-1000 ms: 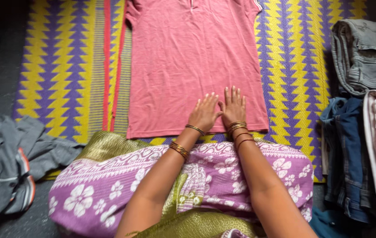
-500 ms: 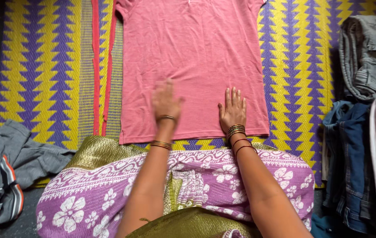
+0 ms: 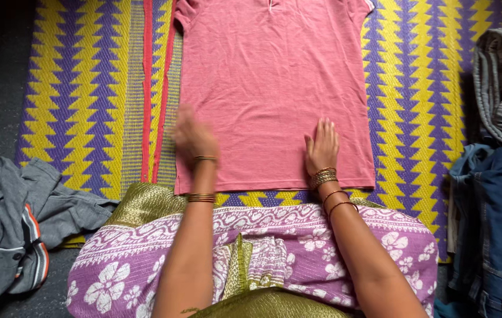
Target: The person folds a pink polo shirt on a patterned mat, smoothing it out, folding the sides and bottom up, and then folding it in half. They place the folded shirt aside and begin folding a grey shirt.
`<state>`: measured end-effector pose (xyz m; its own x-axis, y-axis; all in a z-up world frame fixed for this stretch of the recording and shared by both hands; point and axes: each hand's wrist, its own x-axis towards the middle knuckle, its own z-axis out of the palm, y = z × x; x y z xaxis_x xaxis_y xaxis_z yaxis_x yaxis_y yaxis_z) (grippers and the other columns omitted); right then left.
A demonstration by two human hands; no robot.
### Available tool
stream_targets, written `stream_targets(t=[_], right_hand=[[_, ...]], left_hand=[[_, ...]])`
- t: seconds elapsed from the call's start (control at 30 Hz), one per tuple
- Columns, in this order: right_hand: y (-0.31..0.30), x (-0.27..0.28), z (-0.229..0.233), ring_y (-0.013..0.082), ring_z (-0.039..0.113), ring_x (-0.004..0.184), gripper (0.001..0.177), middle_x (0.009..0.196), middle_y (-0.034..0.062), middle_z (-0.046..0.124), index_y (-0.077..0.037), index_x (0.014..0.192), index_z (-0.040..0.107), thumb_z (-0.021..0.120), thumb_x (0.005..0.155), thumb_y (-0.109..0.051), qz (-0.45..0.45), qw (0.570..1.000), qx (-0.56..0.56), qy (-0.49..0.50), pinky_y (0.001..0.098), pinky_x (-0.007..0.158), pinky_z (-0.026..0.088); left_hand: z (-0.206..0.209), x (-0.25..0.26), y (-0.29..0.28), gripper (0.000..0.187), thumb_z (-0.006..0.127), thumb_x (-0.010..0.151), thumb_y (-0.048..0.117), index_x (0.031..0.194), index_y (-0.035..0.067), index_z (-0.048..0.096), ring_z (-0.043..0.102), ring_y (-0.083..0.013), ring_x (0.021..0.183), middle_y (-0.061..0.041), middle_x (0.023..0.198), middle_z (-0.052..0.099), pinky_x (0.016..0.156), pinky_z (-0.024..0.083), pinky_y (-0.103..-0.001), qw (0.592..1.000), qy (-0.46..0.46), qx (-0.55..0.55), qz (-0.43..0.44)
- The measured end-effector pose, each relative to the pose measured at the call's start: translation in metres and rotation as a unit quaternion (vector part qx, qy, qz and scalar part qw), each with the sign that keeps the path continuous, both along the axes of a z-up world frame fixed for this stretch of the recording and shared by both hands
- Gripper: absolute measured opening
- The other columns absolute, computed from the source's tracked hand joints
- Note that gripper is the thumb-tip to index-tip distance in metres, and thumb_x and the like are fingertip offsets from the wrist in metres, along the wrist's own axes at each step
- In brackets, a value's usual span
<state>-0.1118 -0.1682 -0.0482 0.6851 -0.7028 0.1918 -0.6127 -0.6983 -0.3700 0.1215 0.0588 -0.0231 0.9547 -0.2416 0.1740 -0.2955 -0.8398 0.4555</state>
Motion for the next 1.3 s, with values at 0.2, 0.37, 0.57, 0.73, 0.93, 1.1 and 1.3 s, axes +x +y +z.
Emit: stream_targets(t=[0.2, 0.37, 0.57, 0.73, 0.93, 1.1, 1.3], right_hand=[[0.033, 0.074, -0.012, 0.0285, 0.023, 0.159, 0.057, 0.168, 0.0108, 0.030, -0.013, 0.160, 0.034, 0.037, 0.109, -0.038, 0.133, 0.991, 0.022, -0.027, 0.0465, 0.131, 0.014], [0.034, 0.100, -0.013, 0.0286, 0.017, 0.157, 0.057, 0.171, 0.0066, 0.024, -0.020, 0.163, 0.030, 0.032, 0.109, -0.038, 0.114, 0.988, -0.075, 0.077, 0.0493, 0.127, 0.009], [0.013, 0.122, -0.002, 0.0268, 0.015, 0.158, 0.060, 0.172, 0.0073, 0.020, -0.021, 0.164, 0.027, 0.033, 0.108, -0.041, 0.094, 0.991, -0.036, 0.084, 0.0481, 0.128, 0.007], [0.004, 0.134, -0.005, 0.0266, 0.014, 0.159, 0.061, 0.172, 0.0073, 0.018, -0.020, 0.165, 0.025, 0.034, 0.107, -0.040, 0.093, 0.989, -0.032, 0.108, 0.0476, 0.128, 0.007], [-0.070, 0.086, 0.003, 0.0275, 0.010, 0.160, 0.063, 0.173, 0.0129, 0.010, -0.013, 0.165, 0.015, 0.029, 0.111, -0.042, 0.034, 0.983, -0.016, 0.182, 0.0447, 0.129, 0.003], [-0.151, 0.002, 0.007, 0.0307, 0.007, 0.159, 0.068, 0.173, 0.0161, 0.009, -0.004, 0.164, 0.010, 0.027, 0.112, -0.044, -0.099, 0.985, 0.013, 0.139, 0.0482, 0.127, 0.004], [-0.150, 0.079, -0.013, 0.0298, 0.014, 0.160, 0.072, 0.172, 0.0176, 0.019, -0.005, 0.163, 0.021, 0.031, 0.109, -0.051, -0.065, 0.997, 0.014, 0.045, 0.0447, 0.130, 0.010]], left_hand=[[-0.008, -0.062, -0.089, 0.064, 0.036, 0.105, 0.032, 0.164, 0.009, 0.023, 0.017, -0.0233, 0.158, -0.008, 0.172, 0.020, 0.128, 0.010, -0.045, 0.932, -0.084, 0.174, -0.305], [-0.013, -0.056, -0.099, 0.064, 0.024, 0.105, 0.038, 0.164, 0.016, 0.015, 0.004, -0.0211, 0.158, 0.000, 0.172, 0.009, 0.127, -0.001, -0.046, 0.929, 0.022, 0.221, -0.296], [-0.003, -0.038, -0.114, 0.062, 0.026, 0.107, 0.038, 0.165, 0.019, 0.015, 0.006, -0.0203, 0.159, 0.001, 0.173, 0.010, 0.128, 0.001, -0.047, 0.939, 0.012, 0.198, -0.280], [-0.001, -0.024, -0.126, 0.063, 0.028, 0.106, 0.039, 0.164, 0.018, 0.015, 0.007, -0.0215, 0.158, 0.000, 0.172, 0.011, 0.127, 0.002, -0.047, 0.940, 0.025, 0.192, -0.282], [-0.008, 0.053, -0.065, 0.068, 0.036, 0.108, 0.046, 0.165, 0.016, 0.019, 0.015, -0.0280, 0.157, -0.009, 0.170, 0.018, 0.127, 0.007, -0.051, 0.964, -0.017, 0.174, -0.199], [-0.019, 0.125, 0.010, 0.070, 0.043, 0.106, 0.045, 0.164, 0.013, 0.019, 0.016, -0.0260, 0.156, -0.006, 0.171, 0.019, 0.122, 0.006, -0.058, 0.982, -0.024, 0.180, -0.059], [-0.024, 0.105, -0.082, 0.073, 0.045, 0.102, 0.039, 0.166, 0.016, 0.019, 0.017, -0.0196, 0.161, -0.004, 0.173, 0.020, 0.131, 0.013, -0.046, 0.996, 0.016, 0.038, -0.084]])
